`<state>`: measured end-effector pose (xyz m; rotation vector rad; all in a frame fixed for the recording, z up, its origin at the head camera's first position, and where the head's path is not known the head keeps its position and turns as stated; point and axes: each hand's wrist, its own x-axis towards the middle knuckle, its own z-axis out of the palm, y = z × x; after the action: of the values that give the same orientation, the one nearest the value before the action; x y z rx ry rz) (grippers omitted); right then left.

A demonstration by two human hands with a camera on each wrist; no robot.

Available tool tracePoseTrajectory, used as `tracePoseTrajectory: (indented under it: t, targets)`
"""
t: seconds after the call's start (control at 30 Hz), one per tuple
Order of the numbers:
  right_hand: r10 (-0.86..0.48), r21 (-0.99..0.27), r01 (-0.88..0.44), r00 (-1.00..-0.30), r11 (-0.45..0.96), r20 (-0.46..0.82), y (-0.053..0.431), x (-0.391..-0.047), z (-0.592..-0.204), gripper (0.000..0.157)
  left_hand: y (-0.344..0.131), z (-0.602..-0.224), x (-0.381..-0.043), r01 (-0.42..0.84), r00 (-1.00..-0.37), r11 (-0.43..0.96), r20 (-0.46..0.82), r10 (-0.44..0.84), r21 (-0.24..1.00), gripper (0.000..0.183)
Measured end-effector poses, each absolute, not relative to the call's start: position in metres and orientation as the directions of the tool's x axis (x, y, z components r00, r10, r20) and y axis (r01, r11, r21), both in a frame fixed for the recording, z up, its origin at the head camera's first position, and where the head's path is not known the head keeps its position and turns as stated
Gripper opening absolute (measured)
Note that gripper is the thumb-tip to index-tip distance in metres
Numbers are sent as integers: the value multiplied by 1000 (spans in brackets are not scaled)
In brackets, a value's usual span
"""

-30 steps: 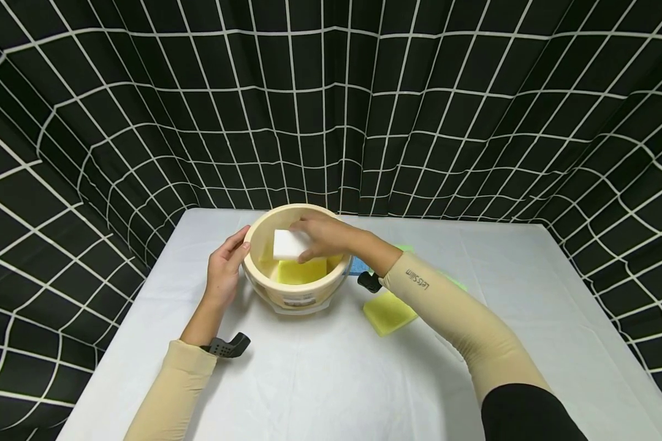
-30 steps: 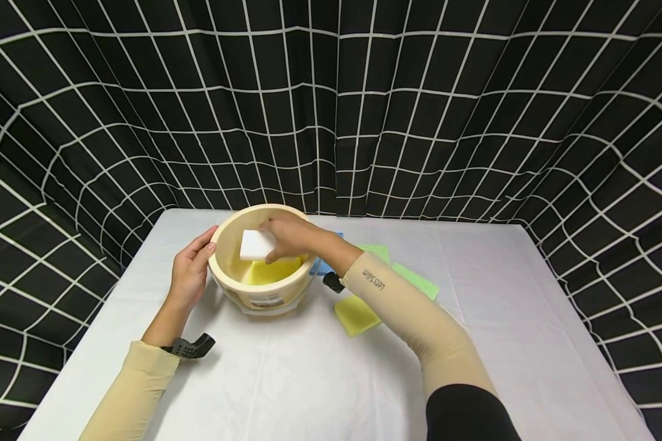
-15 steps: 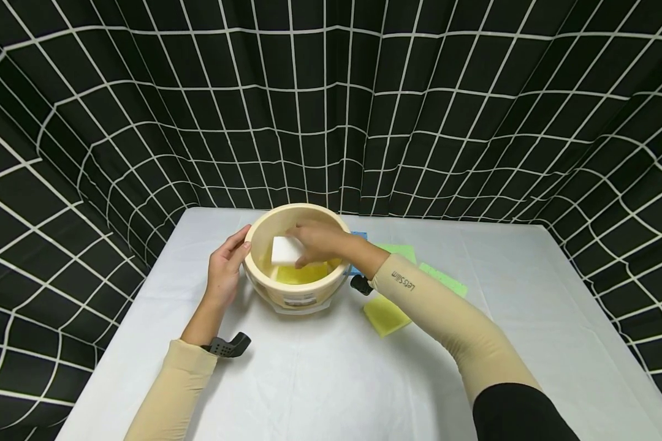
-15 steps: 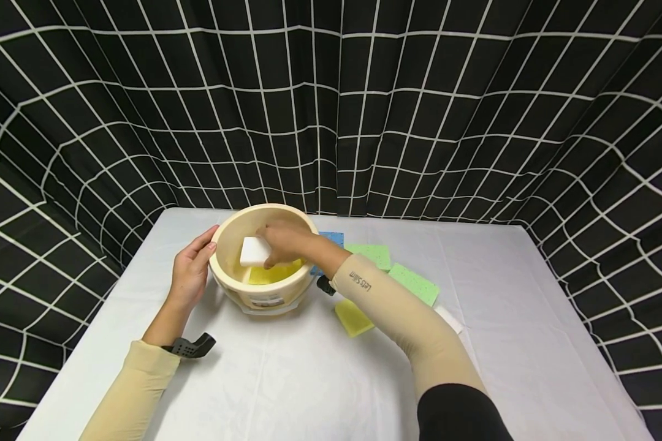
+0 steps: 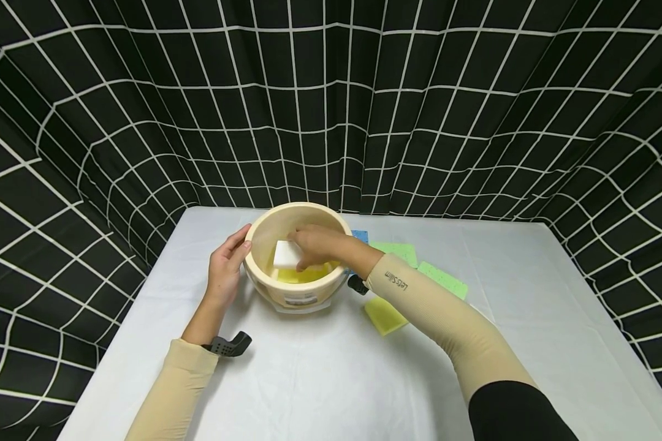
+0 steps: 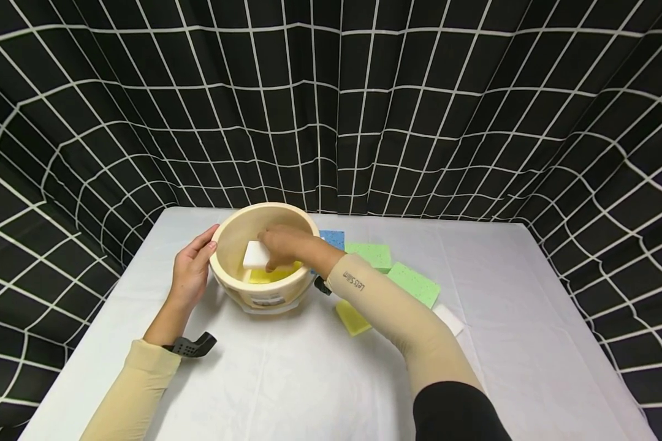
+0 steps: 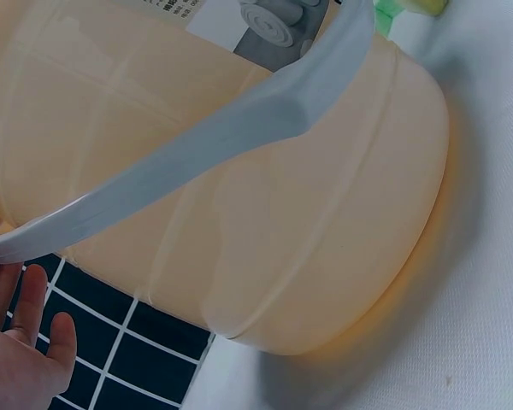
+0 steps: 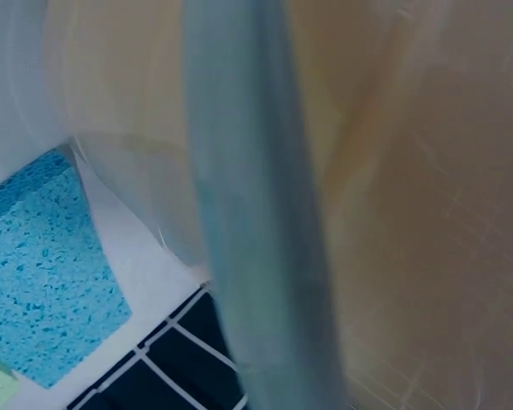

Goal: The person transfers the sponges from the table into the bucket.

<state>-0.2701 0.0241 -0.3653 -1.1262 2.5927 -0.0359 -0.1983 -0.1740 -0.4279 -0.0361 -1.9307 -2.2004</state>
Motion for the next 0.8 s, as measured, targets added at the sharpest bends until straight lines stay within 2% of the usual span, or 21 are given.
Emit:
tracePoseTrajectory:
  t: [0.5,0.8]
  targets:
    - [-688,-95,-702,-647,706,-328,22,-271,-364,70,-174,-426,-200,194,-973,-116,176,-152,974,43]
    - [-698,-125,-703,-639,701,-322,24,-270,-367,69,-173,-429,-199,182,-976,-125,164,-145,975,44]
